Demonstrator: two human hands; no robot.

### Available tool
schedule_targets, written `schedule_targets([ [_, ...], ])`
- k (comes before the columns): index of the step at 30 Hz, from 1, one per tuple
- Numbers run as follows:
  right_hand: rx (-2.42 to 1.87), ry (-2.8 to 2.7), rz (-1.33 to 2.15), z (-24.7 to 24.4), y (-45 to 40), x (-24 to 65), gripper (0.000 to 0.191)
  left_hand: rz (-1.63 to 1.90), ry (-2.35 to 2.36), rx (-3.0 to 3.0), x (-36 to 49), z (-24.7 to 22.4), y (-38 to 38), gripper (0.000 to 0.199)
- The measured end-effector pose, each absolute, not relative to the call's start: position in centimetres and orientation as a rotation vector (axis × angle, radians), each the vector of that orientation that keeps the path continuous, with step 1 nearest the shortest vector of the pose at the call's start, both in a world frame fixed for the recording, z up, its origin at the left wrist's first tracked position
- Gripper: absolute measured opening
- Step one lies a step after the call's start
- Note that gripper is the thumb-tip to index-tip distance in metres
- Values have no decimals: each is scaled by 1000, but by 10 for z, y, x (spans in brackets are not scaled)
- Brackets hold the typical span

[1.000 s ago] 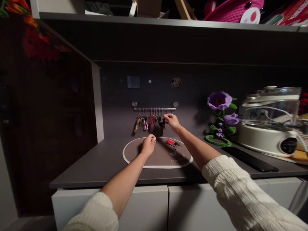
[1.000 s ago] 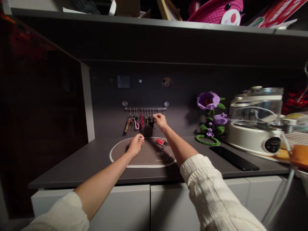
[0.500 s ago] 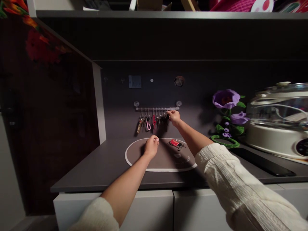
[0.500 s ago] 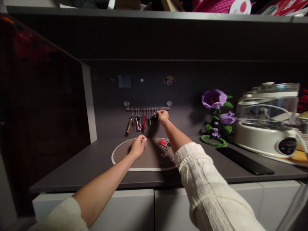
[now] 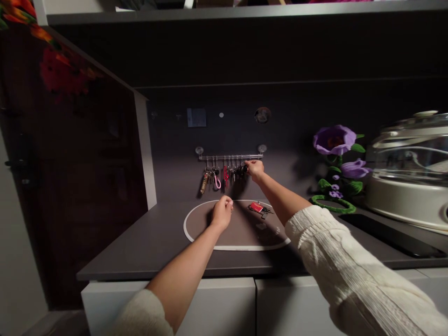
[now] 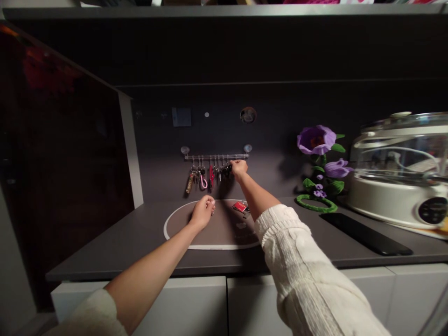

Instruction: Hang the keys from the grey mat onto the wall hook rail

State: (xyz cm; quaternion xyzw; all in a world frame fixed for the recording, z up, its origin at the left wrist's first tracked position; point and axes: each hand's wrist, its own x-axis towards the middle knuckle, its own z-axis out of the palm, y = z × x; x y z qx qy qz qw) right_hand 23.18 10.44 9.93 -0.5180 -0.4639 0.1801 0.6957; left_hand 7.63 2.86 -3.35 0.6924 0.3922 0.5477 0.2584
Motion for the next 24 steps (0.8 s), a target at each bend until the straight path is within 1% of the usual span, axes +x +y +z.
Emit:
schedule_targets([
  [14,-1161,-935,459,101,96,225,7,1486,1062,1871,75,-33,29,9],
  [24,-1225,-1020,362,85,105,234,14,1493,1059,1855,75,-33,27,9],
])
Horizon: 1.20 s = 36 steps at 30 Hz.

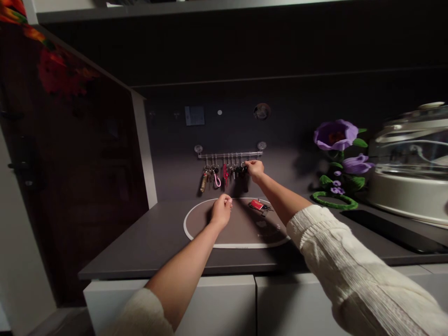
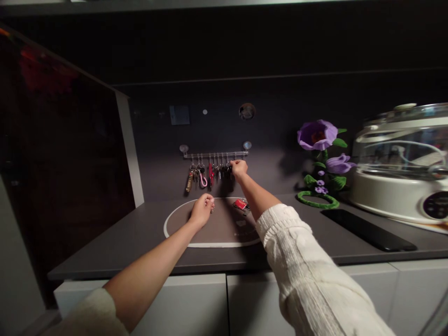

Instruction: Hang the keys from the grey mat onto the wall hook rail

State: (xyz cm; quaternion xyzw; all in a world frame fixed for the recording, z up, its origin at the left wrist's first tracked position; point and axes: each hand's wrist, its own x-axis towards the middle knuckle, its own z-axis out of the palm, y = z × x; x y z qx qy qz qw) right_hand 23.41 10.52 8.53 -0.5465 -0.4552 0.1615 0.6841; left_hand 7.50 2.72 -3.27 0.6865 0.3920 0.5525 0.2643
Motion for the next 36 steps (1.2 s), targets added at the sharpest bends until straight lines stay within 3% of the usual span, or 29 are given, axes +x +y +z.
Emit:
schedule_targets([
  [13,-1205,-1139,313,74,111,244,16,1492,1057,1842,75,-34,28,8],
  [17,-1187,-1176,368,72,97,248,21,1487,1042,1837,74,-35,30,8],
  [22,-1117,-1184,553,66,68,252,15,1476,1032,1821,74,-34,28,7],
  [30,-1144,-1247,673,35,21,258,8,1434,997,1789,74,-31,21,5],
  [36,-1289,-1319,547,6,4,270,10,1412,995,1841,72,-31,20,4],
])
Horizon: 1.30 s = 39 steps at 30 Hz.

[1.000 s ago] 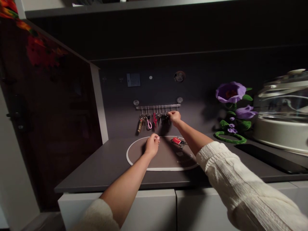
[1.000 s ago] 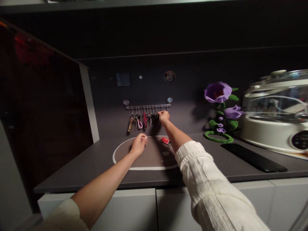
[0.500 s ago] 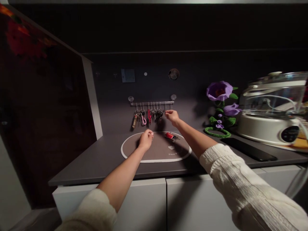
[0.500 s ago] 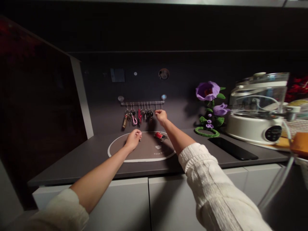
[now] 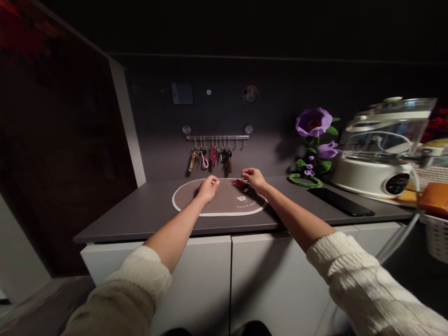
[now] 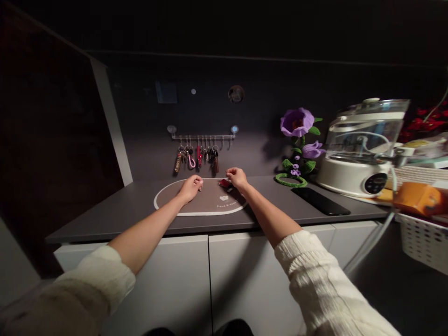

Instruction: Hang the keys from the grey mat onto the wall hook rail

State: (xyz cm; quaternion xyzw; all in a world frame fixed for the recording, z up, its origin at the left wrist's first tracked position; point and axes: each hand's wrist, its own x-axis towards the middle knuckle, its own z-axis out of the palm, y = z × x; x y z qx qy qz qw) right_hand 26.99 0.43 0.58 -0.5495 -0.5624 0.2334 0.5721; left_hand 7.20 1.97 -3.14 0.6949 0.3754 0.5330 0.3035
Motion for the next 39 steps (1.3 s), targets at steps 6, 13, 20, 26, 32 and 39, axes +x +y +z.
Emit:
schedule_targets([
  [6,-1504,-1446,238,-11,8,286,5,1376,985,1902,70,-33,21,3],
  [13,-1649,-1492,175,-13,17,286,7,1365,1017,1924,71,-31,19,2],
  [20,-1821,-1573,109,-12,20,286,20,1317,1032,1950,72,-30,18,1],
  [26,-1737,-1556,178,-14,22,288,18,1307,1018,1955,72,-30,18,1],
  [32,-1484,-1409,402,-11,19,286,18,1317,1010,1978,72,-30,18,1],
  [39,-1122,-1342,632,0,12,278,24,1320,998,2019,73,-29,16,3],
])
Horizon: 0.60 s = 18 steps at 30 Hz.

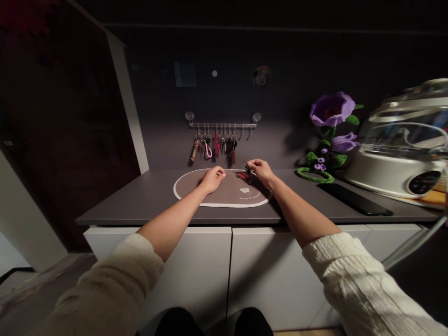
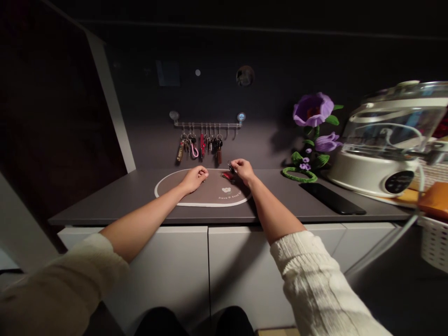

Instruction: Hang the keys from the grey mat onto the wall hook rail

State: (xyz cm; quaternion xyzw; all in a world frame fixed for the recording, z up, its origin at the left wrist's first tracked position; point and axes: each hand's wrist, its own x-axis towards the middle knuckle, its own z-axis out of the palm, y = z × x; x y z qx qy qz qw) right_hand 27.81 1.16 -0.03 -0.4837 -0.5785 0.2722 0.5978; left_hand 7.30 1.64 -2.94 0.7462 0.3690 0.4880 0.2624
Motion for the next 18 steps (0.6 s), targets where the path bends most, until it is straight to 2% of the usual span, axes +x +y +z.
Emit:
schedule_targets([
  [9,-858,-1285,898,13,-3,262,34,1405,996,2235,75,-23,9,9],
  [18,-829,-1314,1135,9,-11,247,29,1425,1008,2466,78,-18,-2,16],
])
